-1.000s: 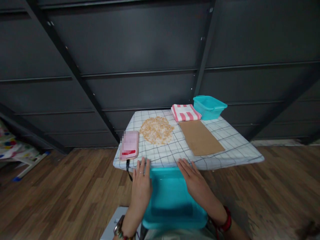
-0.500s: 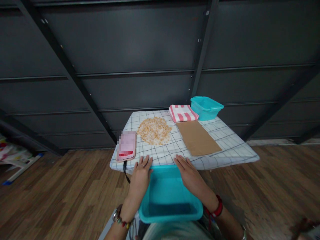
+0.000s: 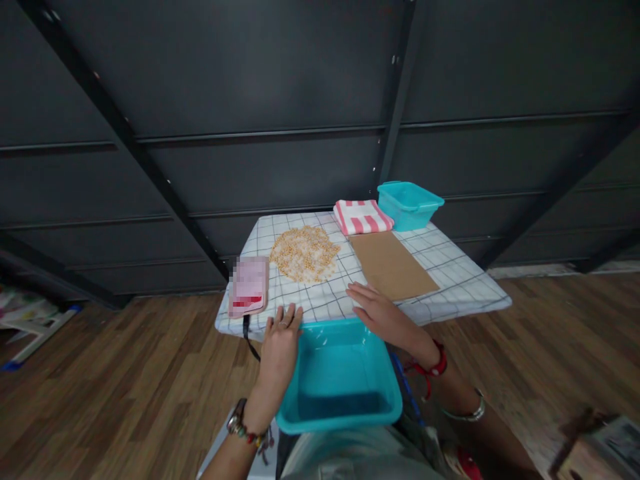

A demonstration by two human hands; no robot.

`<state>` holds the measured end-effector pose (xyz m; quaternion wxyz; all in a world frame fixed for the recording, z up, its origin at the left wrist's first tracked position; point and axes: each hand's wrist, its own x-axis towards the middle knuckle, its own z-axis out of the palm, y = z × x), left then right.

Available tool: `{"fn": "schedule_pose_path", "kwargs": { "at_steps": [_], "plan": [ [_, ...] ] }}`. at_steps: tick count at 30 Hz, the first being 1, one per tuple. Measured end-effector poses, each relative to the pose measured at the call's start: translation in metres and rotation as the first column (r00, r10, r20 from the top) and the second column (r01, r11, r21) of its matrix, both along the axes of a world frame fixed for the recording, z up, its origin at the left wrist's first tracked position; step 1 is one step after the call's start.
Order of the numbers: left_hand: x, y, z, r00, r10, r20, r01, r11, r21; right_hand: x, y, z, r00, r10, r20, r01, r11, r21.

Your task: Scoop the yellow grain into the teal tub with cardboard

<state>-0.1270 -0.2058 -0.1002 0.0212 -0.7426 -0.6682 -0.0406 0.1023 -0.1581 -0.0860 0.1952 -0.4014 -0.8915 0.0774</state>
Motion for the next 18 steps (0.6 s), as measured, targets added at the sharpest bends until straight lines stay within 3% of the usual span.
{"fn": "schedule_pose_path", "kwargs": {
  "at_steps": [5,13,18],
  "plan": [
    [0.000,0.001,0.000,1.000,0.000,-0.002,0.000,1.000,0.016,0.008,0.015,0.007,1.000,0.017,0.019,-0.017,1.000,-0.001],
    [-0.002,0.001,0.001,1.000,0.013,0.019,-0.013,1.000,0.007,0.046,0.033,0.010,0.991,-0.125,0.054,0.123,0.992,0.032],
    [-0.002,0.001,0.004,0.999,0.032,0.038,-0.031,0.999,-0.023,0.018,0.007,0.004,0.995,0.005,0.101,-0.009,0.999,0.031]
  ]
}}
